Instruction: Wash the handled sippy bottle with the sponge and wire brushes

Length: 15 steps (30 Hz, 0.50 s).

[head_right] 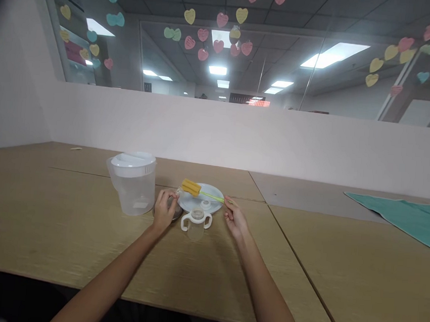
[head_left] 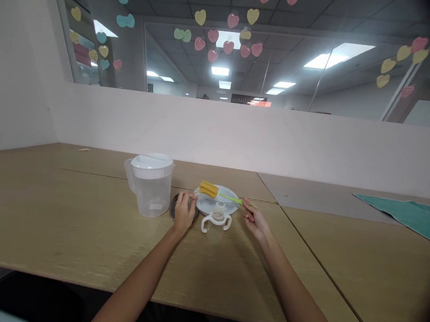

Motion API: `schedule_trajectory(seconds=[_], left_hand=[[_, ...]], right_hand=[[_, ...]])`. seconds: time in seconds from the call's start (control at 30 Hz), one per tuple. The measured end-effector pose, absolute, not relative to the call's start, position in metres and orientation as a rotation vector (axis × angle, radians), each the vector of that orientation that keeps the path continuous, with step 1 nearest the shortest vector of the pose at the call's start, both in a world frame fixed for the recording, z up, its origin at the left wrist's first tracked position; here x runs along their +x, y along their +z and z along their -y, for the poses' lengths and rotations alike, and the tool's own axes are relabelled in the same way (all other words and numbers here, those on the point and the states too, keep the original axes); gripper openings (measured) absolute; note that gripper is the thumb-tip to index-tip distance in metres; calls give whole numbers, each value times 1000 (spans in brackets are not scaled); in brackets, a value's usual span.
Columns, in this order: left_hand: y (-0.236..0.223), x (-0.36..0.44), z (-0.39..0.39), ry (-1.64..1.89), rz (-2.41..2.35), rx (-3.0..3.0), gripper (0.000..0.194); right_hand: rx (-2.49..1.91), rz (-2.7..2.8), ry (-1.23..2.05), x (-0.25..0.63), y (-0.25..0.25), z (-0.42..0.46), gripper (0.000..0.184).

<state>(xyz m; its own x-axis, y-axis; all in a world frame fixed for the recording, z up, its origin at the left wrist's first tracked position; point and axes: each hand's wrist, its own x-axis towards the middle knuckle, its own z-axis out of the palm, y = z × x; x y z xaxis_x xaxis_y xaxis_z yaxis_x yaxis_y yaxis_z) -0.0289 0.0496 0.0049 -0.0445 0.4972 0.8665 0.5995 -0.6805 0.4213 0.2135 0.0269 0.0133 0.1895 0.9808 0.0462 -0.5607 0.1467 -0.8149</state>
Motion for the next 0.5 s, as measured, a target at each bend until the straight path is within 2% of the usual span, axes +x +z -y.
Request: schedule_trajectory(seconds=[0.2,0.33,0.5], left_hand=[[4,-30,-49,-1773,1248,-2175,9],[1,-34,-51,-1557,1472,-2189,22],[-1,-37,-54,-1349,1607,-2253,23]], right_hand=[[-664,555,1299,218,14,-27,15],[-620,555,1236,221,17,-28,15],[-674,557,1155,222,16,-28,19]])
